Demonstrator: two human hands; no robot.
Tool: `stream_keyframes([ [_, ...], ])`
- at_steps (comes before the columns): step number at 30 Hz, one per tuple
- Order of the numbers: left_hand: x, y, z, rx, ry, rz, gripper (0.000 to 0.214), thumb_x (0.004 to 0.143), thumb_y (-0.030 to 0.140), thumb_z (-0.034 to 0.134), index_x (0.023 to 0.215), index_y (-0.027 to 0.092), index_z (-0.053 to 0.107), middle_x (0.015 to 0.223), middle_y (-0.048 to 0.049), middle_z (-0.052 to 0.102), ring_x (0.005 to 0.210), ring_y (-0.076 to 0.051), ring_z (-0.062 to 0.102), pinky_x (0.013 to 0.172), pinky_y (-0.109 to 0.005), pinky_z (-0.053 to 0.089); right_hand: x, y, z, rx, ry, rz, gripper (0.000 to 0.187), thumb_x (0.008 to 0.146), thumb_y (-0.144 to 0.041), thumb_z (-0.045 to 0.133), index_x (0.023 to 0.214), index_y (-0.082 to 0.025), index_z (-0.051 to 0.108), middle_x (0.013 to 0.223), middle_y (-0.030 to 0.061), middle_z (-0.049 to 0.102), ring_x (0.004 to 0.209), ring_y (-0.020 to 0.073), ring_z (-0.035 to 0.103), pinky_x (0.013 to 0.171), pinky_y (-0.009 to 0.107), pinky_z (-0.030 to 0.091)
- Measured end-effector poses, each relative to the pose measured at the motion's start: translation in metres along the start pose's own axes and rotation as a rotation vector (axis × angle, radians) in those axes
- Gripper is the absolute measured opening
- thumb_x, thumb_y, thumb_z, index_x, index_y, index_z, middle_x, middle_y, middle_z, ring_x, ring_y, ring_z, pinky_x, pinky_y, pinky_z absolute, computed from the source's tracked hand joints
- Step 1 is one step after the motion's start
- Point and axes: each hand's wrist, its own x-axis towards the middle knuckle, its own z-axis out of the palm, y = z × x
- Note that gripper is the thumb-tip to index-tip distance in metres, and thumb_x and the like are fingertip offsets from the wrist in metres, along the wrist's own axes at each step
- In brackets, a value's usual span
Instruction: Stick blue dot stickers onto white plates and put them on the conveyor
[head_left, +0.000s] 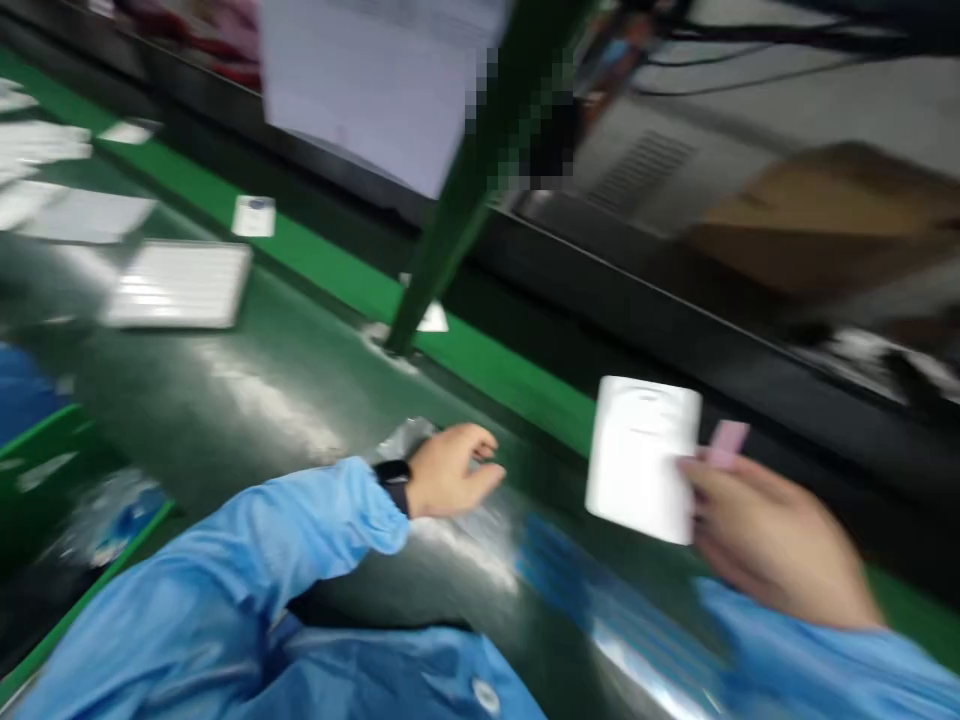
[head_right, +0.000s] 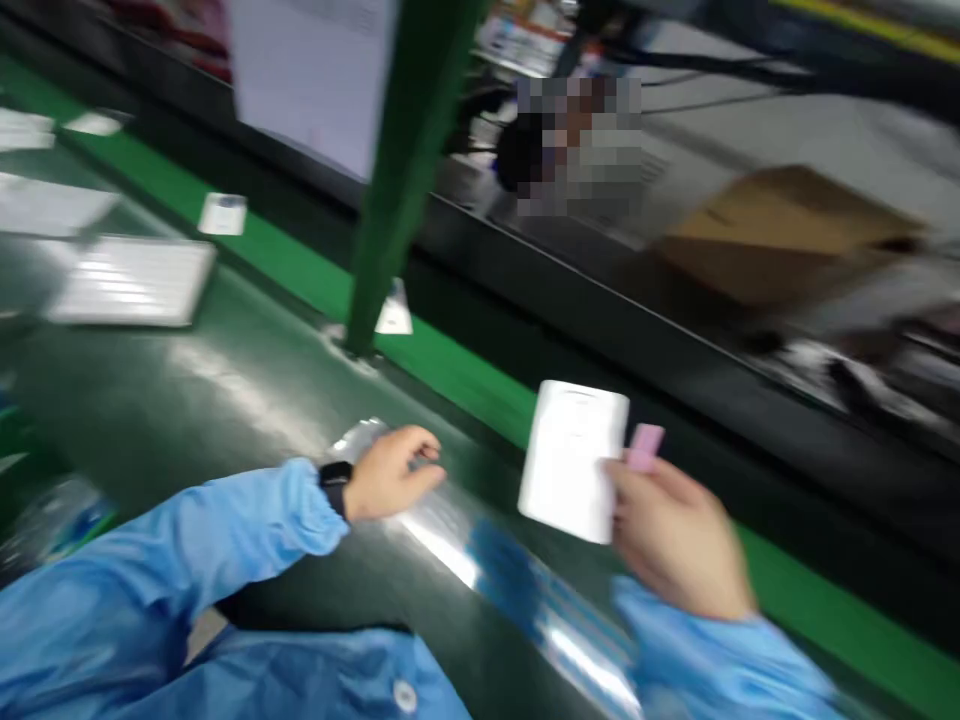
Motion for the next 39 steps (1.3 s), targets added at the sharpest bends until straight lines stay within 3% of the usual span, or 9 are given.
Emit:
stream_keyframes([
  [4,-0.003,-0.006,0.001,-0.343,-0.089,-0.128,0.034,0.077,0.025,0.066,0.105,0.019,0.048,0.094,-0.0030,0.063,0.083,-0.014,0.063,0.076,-0.029,0.052,-0.059,0.021,0.016,0.306,-0.075,0.231,0.031,0.066,-0.046,0.075,0.072,-0.021,0.058,0.048,-0.0048,0.047,0.040,0.0115,0.042,0.040,0.026,0.034],
  [8,-0.012,0.001,-0.002,-0.530,-0.237,-0.256,0.044,0.074,0.014,0.062,0.113,0.020,0.042,0.082,0.0035,0.059,0.068,-0.009,0.060,0.064,-0.022,0.048,-0.087,0.039,0.059,0.423,-0.125,0.221,0.032,0.064,-0.046,0.075,0.072,-0.020,0.058,0.043,-0.0079,0.041,0.039,0.0076,0.032,0.039,0.022,0.025],
  [12,-0.013,0.004,-0.007,-0.531,-0.274,-0.310,0.049,0.070,0.008,0.059,0.116,0.020,0.043,0.075,0.0067,0.055,0.059,-0.007,0.055,0.056,-0.019,0.044,-0.099,0.054,0.062,0.406,-0.177,0.207,0.031,0.067,-0.046,0.075,0.076,-0.019,0.063,0.045,-0.0068,0.044,0.041,0.0081,0.033,0.040,0.023,0.025],
  [16,-0.015,0.005,-0.014,-0.442,-0.390,-0.313,0.043,0.068,0.007,0.059,0.108,0.018,0.049,0.075,0.0056,0.056,0.062,-0.008,0.057,0.056,-0.018,0.043,-0.096,0.058,0.037,0.445,-0.092,0.210,0.027,0.066,-0.041,0.077,0.076,-0.017,0.071,0.063,0.0025,0.063,0.042,0.0070,0.034,0.039,0.024,0.026],
  [19,-0.020,0.008,-0.018,-0.262,-0.476,-0.290,0.040,0.069,0.008,0.057,0.106,0.019,0.050,0.077,0.0051,0.058,0.060,-0.009,0.058,0.054,-0.019,0.041,-0.084,0.053,0.014,0.568,0.088,0.161,0.026,0.061,-0.041,0.079,0.059,-0.017,0.069,0.089,0.0107,0.070,0.052,0.0104,0.048,0.046,0.028,0.041],
  [22,-0.025,0.013,-0.022,-0.034,-0.537,-0.236,0.037,0.071,0.010,0.053,0.106,0.021,0.050,0.081,0.0040,0.062,0.058,-0.009,0.057,0.052,-0.020,0.039,-0.071,0.046,-0.001,0.528,0.228,0.077,0.034,0.059,-0.053,0.080,0.063,-0.021,0.072,0.072,0.0048,0.065,0.059,0.0144,0.054,0.051,0.028,0.046],
  [25,-0.025,0.017,-0.024,0.154,-0.543,-0.173,0.034,0.071,0.011,0.051,0.104,0.020,0.052,0.074,0.0045,0.062,0.056,-0.010,0.056,0.051,-0.021,0.038,-0.062,0.045,-0.004,0.383,0.157,0.049,0.044,0.066,-0.064,0.073,0.073,-0.021,0.072,0.053,0.0002,0.054,0.049,0.0133,0.049,0.045,0.027,0.042],
  [30,-0.021,0.018,-0.026,0.288,-0.510,-0.154,0.031,0.071,0.014,0.056,0.102,0.020,0.055,0.064,0.0061,0.057,0.055,-0.013,0.054,0.055,-0.024,0.040,-0.048,0.056,0.003,0.282,-0.001,0.135,0.054,0.059,-0.071,0.073,0.075,-0.020,0.068,0.063,0.0056,0.067,0.055,0.0181,0.061,0.055,0.033,0.053],
  [39,-0.020,0.012,-0.026,0.449,-0.435,-0.014,0.027,0.078,0.017,0.059,0.105,0.018,0.059,0.095,-0.0033,0.062,0.079,-0.017,0.058,0.081,-0.033,0.049,-0.045,0.065,0.007,0.192,-0.120,0.205,0.056,0.052,-0.070,0.077,0.070,-0.018,0.065,0.059,0.0036,0.066,0.053,0.0156,0.063,0.054,0.029,0.054],
])
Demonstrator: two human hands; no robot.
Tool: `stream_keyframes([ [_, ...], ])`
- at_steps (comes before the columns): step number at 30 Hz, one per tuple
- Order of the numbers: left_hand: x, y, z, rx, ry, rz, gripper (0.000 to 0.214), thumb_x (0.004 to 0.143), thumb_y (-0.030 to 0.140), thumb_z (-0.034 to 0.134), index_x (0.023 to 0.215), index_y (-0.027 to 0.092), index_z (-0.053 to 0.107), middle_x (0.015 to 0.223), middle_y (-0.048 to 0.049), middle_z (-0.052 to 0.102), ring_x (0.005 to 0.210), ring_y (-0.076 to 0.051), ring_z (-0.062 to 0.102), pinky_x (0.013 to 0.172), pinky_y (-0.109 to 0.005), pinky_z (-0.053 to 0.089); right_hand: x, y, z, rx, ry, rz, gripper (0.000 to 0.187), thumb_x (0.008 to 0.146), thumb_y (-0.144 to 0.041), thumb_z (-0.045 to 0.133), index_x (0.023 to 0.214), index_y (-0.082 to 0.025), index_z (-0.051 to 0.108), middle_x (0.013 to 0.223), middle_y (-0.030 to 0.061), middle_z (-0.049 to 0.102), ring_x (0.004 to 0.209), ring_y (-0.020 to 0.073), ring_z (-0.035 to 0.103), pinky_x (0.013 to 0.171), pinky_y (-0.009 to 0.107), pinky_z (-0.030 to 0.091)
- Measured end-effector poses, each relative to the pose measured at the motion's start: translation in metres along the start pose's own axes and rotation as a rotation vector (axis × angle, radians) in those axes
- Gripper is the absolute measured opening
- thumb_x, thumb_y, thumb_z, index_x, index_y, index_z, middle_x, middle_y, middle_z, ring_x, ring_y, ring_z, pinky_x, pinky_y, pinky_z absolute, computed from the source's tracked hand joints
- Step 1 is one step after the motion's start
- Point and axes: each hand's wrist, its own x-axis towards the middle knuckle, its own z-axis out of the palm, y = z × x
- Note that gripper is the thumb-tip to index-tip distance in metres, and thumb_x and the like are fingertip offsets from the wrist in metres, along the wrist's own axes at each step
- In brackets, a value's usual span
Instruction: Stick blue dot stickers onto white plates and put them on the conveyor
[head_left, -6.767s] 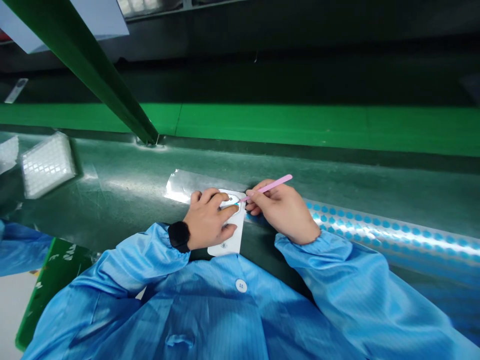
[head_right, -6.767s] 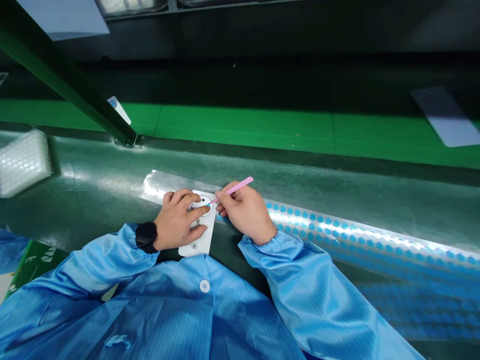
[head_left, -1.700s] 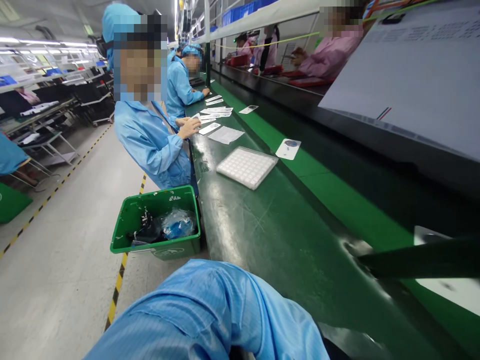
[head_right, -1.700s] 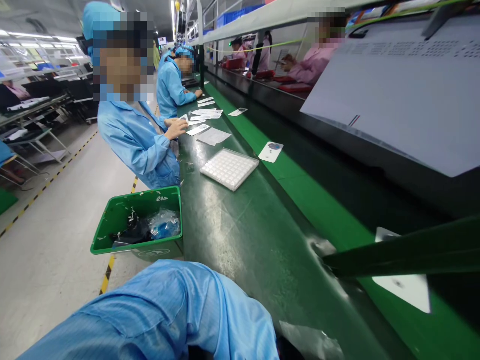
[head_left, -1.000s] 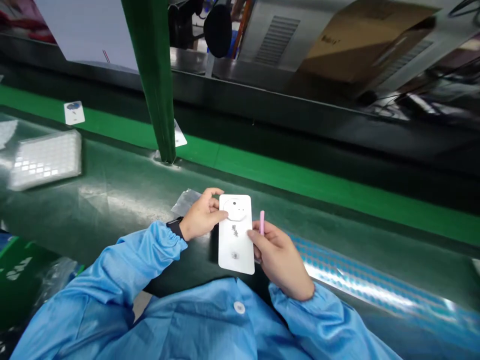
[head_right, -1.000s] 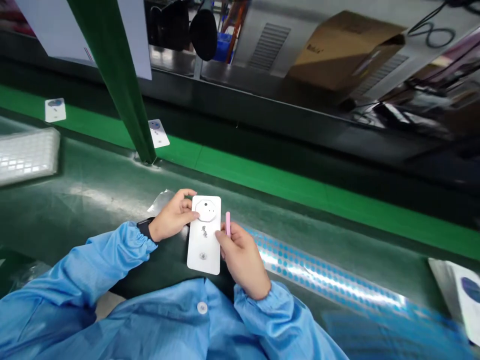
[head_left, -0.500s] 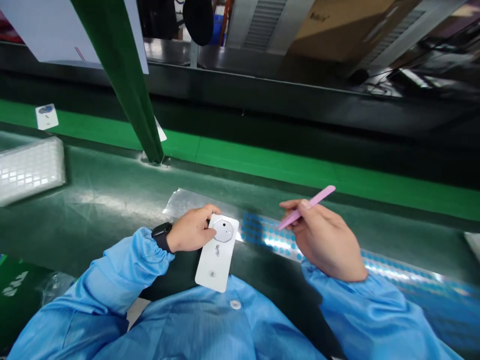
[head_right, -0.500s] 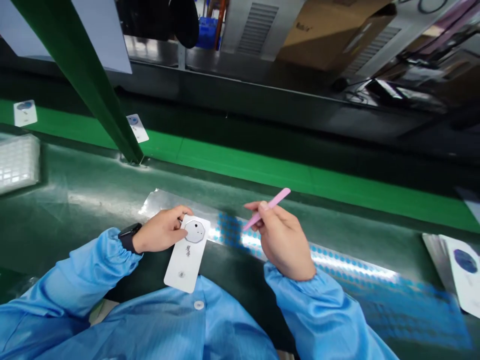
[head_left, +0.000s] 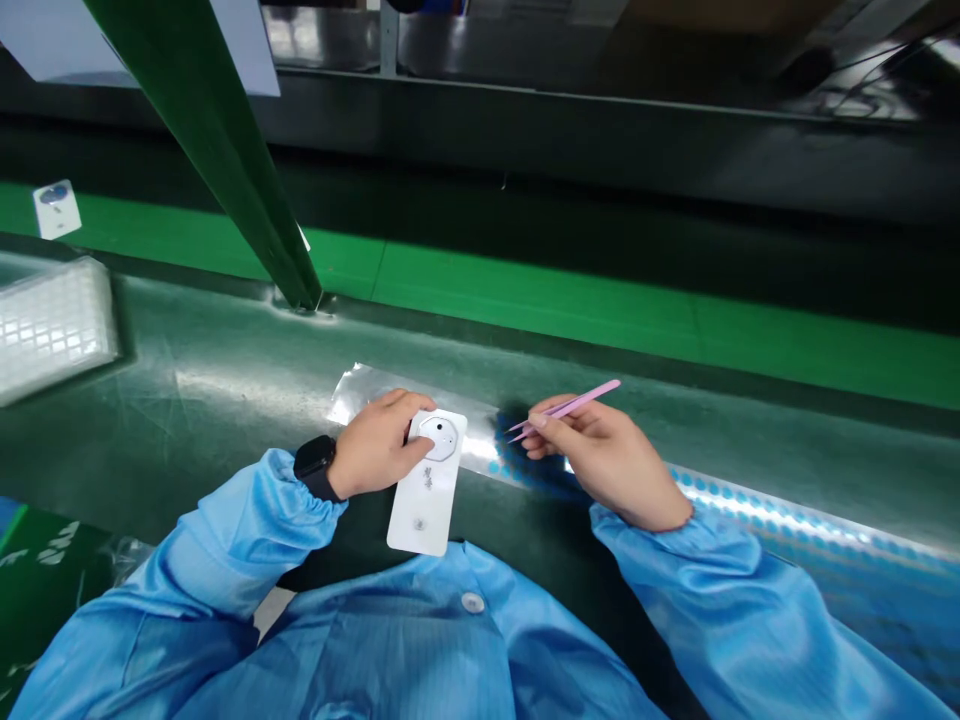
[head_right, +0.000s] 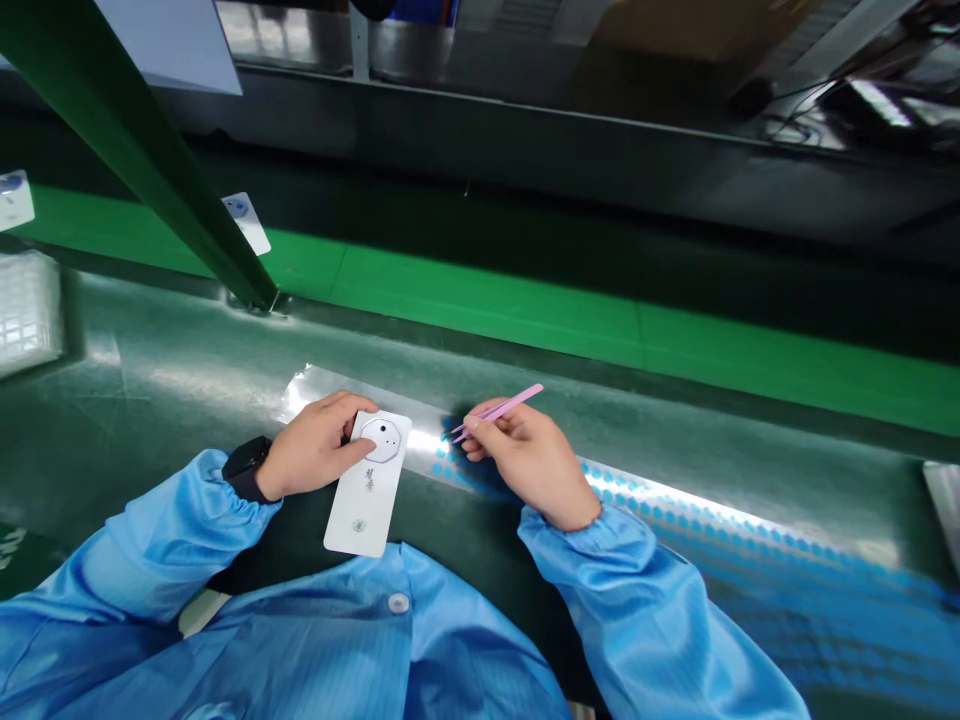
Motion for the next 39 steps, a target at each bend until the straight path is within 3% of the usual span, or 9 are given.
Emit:
stream_keyframes([
  [9,0.002,-0.004,-0.001,0.064,0.033,0.020,0.031,0.083,0.019,0.058,0.114,0.018,0.058,0.101,-0.0045,0.062,0.085,-0.018,0.060,0.087,-0.034,0.050,-0.018,0.012,0.007,0.022,0.036,0.008,0.051,0.055,-0.064,0.080,0.072,-0.020,0.061,0.058,0.0030,0.067,0.053,0.0168,0.064,0.054,0.030,0.055],
  [20,0.003,-0.005,-0.001,0.075,0.019,0.002,0.033,0.083,0.022,0.059,0.116,0.020,0.059,0.106,-0.0042,0.063,0.086,-0.018,0.061,0.089,-0.033,0.050,-0.014,0.023,0.012,-0.025,0.037,0.044,0.056,0.053,-0.071,0.076,0.069,-0.019,0.063,0.059,0.0048,0.069,0.050,0.0157,0.062,0.050,0.029,0.054],
  [32,0.003,-0.007,0.004,0.108,-0.011,0.035,0.036,0.086,0.025,0.060,0.122,0.020,0.056,0.117,-0.0061,0.061,0.112,-0.023,0.056,0.099,-0.036,0.045,-0.011,0.021,0.016,-0.036,0.038,0.046,0.055,0.053,-0.072,0.075,0.063,-0.019,0.064,0.056,0.0043,0.067,0.048,0.0141,0.060,0.047,0.027,0.053],
  [39,0.002,-0.004,0.005,0.266,-0.114,0.105,0.066,0.070,0.039,0.080,0.126,0.016,0.055,0.134,-0.0128,0.051,0.119,-0.031,0.047,0.104,-0.045,0.039,-0.009,0.018,0.010,0.133,-0.014,0.098,0.050,0.050,-0.065,0.082,0.059,-0.018,0.064,0.053,0.0037,0.064,0.048,0.0142,0.059,0.045,0.025,0.049],
])
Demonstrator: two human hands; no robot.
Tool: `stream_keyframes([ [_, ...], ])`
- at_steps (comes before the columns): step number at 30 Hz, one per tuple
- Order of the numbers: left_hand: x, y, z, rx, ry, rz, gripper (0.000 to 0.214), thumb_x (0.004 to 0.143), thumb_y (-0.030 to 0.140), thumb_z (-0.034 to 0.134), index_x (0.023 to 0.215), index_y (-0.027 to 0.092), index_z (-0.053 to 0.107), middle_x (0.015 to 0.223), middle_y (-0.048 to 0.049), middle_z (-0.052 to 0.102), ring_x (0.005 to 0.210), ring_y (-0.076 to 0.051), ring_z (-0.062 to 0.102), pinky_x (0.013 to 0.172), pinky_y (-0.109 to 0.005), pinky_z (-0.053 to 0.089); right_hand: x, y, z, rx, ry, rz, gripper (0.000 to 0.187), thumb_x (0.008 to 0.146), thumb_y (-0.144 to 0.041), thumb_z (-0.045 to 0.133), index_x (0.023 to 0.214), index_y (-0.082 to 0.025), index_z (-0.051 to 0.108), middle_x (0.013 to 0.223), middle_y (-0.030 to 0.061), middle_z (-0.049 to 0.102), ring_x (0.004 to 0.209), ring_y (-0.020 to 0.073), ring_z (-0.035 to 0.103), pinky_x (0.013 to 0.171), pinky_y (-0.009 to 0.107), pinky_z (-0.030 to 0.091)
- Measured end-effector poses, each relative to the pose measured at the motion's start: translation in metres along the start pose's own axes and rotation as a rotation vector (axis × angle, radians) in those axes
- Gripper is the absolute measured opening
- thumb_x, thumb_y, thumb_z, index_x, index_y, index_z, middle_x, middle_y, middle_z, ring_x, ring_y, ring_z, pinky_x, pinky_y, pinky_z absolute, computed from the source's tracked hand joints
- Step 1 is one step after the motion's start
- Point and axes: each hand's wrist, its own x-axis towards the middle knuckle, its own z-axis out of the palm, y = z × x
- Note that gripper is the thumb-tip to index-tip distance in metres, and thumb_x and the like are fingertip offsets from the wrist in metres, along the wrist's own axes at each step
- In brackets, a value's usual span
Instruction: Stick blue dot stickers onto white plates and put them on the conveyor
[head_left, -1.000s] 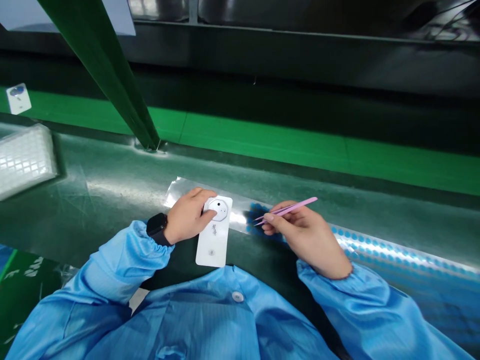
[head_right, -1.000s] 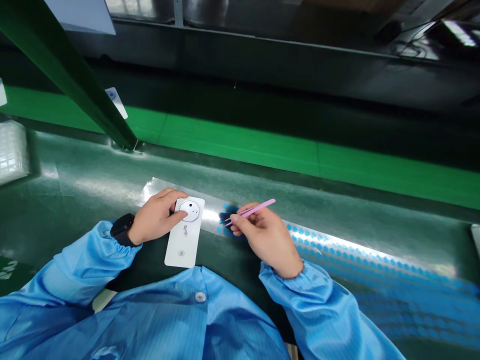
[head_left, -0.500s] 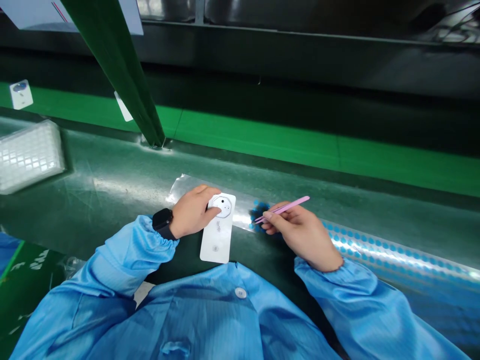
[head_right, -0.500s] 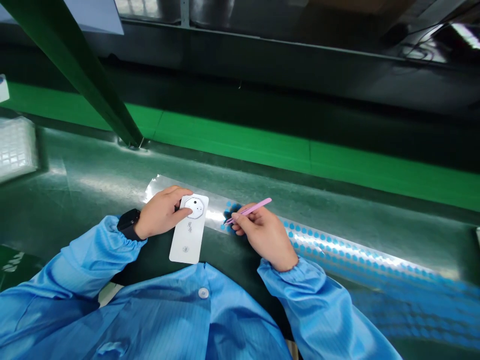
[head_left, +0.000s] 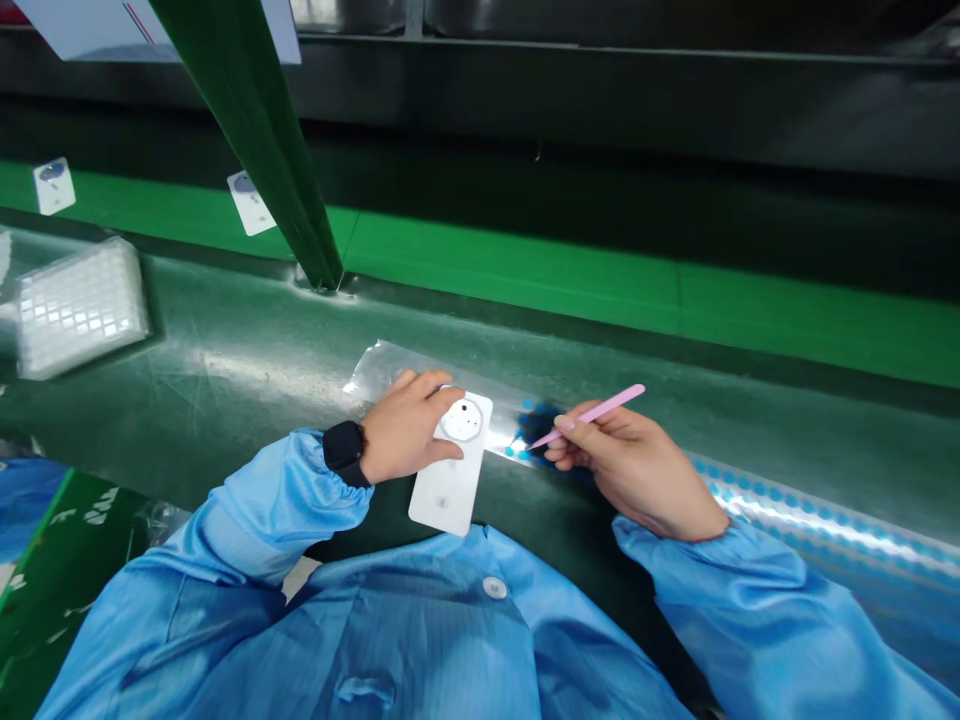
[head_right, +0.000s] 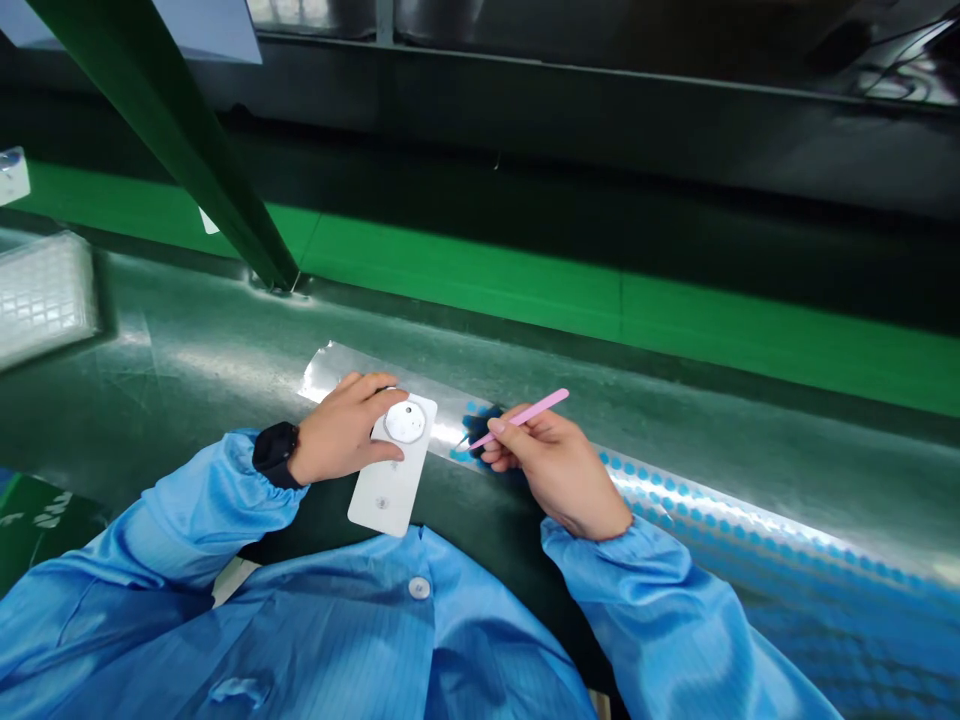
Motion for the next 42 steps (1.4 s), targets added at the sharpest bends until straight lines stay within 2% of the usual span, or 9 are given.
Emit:
stream_keyframes([
  [3,-0.001,0.001,0.000,0.052,-0.029,0.011,0.064,0.068,0.042,0.082,0.122,0.016,0.059,0.139,-0.0125,0.048,0.123,-0.033,0.040,0.103,-0.048,0.038,-0.002,-0.011,0.003,0.011,-0.008,-0.028,0.048,0.052,-0.063,0.082,0.059,-0.018,0.065,0.054,0.0037,0.064,0.049,0.0136,0.058,0.045,0.025,0.049],
  [7,-0.001,0.001,0.001,0.059,-0.051,0.005,0.060,0.070,0.043,0.080,0.122,0.020,0.060,0.138,-0.0092,0.051,0.120,-0.033,0.040,0.100,-0.051,0.038,0.002,-0.024,0.019,-0.032,-0.057,-0.084,0.048,0.057,-0.065,0.079,0.061,-0.019,0.064,0.056,0.0037,0.065,0.049,0.0142,0.059,0.048,0.027,0.051],
  [11,-0.001,0.000,0.003,0.064,-0.036,0.027,0.060,0.070,0.043,0.080,0.123,0.021,0.060,0.137,-0.0080,0.052,0.118,-0.032,0.040,0.097,-0.048,0.039,0.015,-0.023,0.039,-0.064,-0.076,-0.053,0.050,0.056,-0.064,0.079,0.064,-0.017,0.062,0.054,0.0037,0.064,0.048,0.0134,0.059,0.045,0.025,0.050],
  [14,0.000,0.001,0.004,0.064,-0.027,0.043,0.059,0.070,0.043,0.080,0.122,0.021,0.061,0.134,-0.0073,0.054,0.116,-0.031,0.041,0.095,-0.045,0.039,0.023,-0.016,0.045,-0.070,-0.062,-0.039,0.049,0.056,-0.061,0.080,0.064,-0.017,0.061,0.055,0.0036,0.064,0.047,0.0127,0.059,0.044,0.024,0.049],
  [23,0.000,0.003,0.001,0.085,-0.065,0.036,0.057,0.075,0.045,0.076,0.124,0.023,0.059,0.133,-0.0059,0.054,0.115,-0.029,0.040,0.092,-0.045,0.038,0.025,-0.011,0.046,-0.065,-0.051,-0.024,0.044,0.057,-0.055,0.081,0.064,-0.017,0.061,0.054,0.0029,0.063,0.047,0.0117,0.058,0.042,0.022,0.049],
  [42,-0.001,0.003,0.004,0.121,-0.030,0.054,0.058,0.073,0.046,0.077,0.123,0.023,0.060,0.129,-0.0071,0.053,0.114,-0.029,0.041,0.090,-0.044,0.039,0.025,-0.009,0.047,-0.116,-0.020,-0.034,0.033,0.067,-0.046,0.079,0.067,-0.017,0.061,0.056,0.0031,0.065,0.048,0.0121,0.059,0.044,0.022,0.051],
])
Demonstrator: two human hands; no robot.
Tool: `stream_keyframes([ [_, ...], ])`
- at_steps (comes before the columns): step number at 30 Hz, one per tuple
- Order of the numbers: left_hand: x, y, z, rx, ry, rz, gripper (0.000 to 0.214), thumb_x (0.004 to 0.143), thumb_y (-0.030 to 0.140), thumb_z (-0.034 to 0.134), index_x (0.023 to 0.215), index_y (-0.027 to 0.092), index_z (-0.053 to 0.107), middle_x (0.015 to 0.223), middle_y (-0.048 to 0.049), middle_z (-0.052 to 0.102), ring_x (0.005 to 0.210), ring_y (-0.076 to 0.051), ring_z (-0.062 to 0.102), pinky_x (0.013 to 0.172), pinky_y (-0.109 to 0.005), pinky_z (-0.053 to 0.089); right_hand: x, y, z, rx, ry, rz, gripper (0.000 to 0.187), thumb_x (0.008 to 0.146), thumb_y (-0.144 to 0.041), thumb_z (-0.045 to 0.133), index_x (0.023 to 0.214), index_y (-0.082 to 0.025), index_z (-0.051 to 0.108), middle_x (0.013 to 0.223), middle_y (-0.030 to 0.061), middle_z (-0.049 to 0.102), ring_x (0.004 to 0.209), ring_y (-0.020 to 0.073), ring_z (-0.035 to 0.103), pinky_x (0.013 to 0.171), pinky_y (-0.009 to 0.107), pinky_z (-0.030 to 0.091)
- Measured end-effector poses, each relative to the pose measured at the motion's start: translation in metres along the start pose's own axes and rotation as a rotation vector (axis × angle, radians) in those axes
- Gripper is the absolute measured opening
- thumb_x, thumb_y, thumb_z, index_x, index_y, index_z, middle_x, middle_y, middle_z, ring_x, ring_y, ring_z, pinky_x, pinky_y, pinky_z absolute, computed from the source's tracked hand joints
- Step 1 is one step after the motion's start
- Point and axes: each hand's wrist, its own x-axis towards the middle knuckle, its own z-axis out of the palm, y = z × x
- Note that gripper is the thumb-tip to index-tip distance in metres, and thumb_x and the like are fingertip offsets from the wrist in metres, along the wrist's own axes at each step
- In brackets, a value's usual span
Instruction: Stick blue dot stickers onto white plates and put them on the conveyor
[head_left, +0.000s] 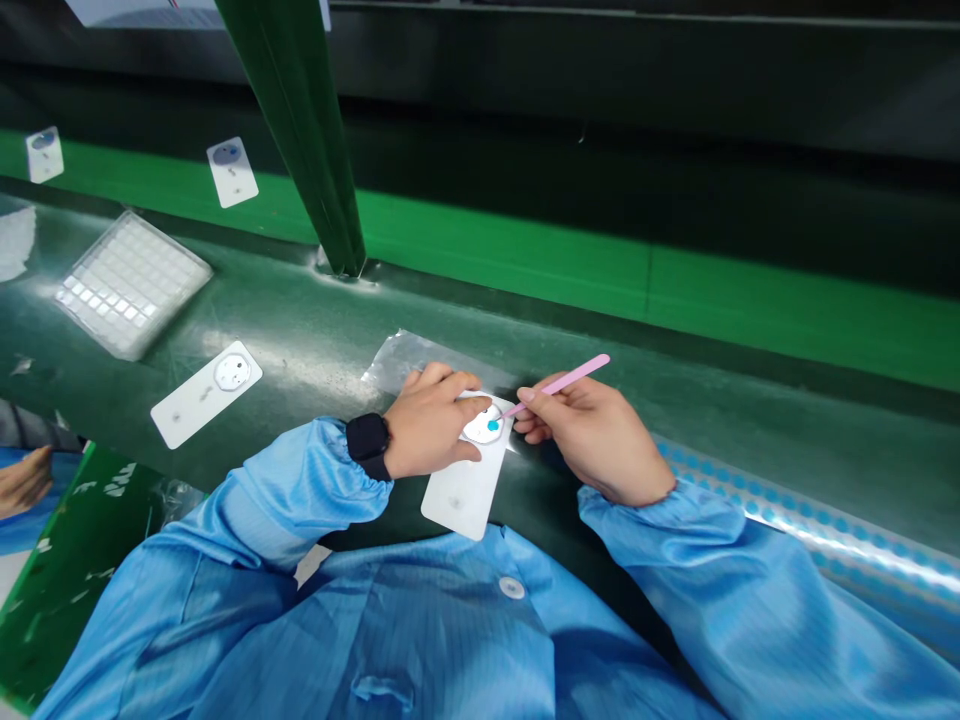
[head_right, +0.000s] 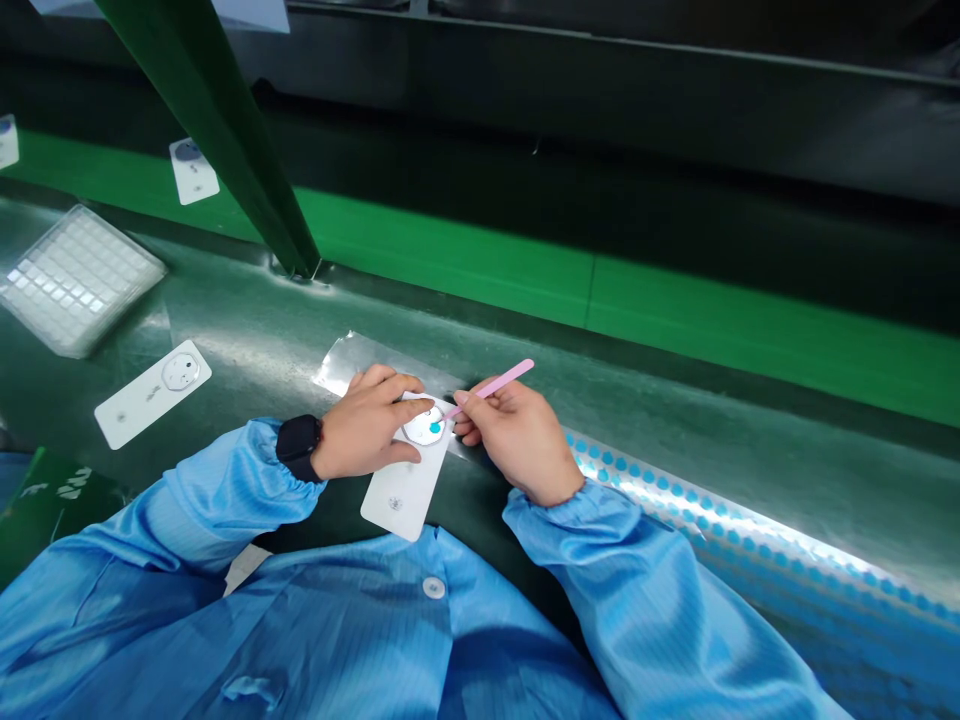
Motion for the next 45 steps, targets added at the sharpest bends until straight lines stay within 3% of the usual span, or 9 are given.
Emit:
stream_keyframes([
  [19,-0.009,0.005,0.000,0.015,0.010,0.045,0.026,0.084,0.037,0.067,0.107,0.024,0.070,0.113,-0.0085,0.055,0.109,-0.028,0.041,0.086,-0.043,0.039,-0.003,-0.005,0.000,-0.088,-0.002,-0.011,0.019,0.077,-0.031,0.070,0.069,-0.017,0.061,0.057,0.0024,0.066,0.048,0.0117,0.060,0.047,0.022,0.051],
  [31,-0.013,0.008,0.001,0.040,0.009,0.055,0.025,0.089,0.031,0.057,0.110,0.027,0.070,0.110,-0.0084,0.056,0.108,-0.027,0.042,0.085,-0.041,0.040,-0.002,-0.002,-0.001,-0.099,-0.022,-0.040,0.026,0.076,-0.040,0.072,0.067,-0.018,0.062,0.057,0.0034,0.067,0.048,0.0131,0.060,0.046,0.024,0.051],
  [45,-0.016,0.011,0.006,0.137,0.045,0.079,0.030,0.089,0.034,0.054,0.116,0.028,0.065,0.111,-0.0076,0.055,0.107,-0.027,0.042,0.082,-0.040,0.040,0.001,0.004,-0.002,-0.110,-0.008,-0.049,0.023,0.076,-0.038,0.072,0.070,-0.018,0.062,0.057,0.0025,0.067,0.047,0.0131,0.060,0.046,0.024,0.050],
])
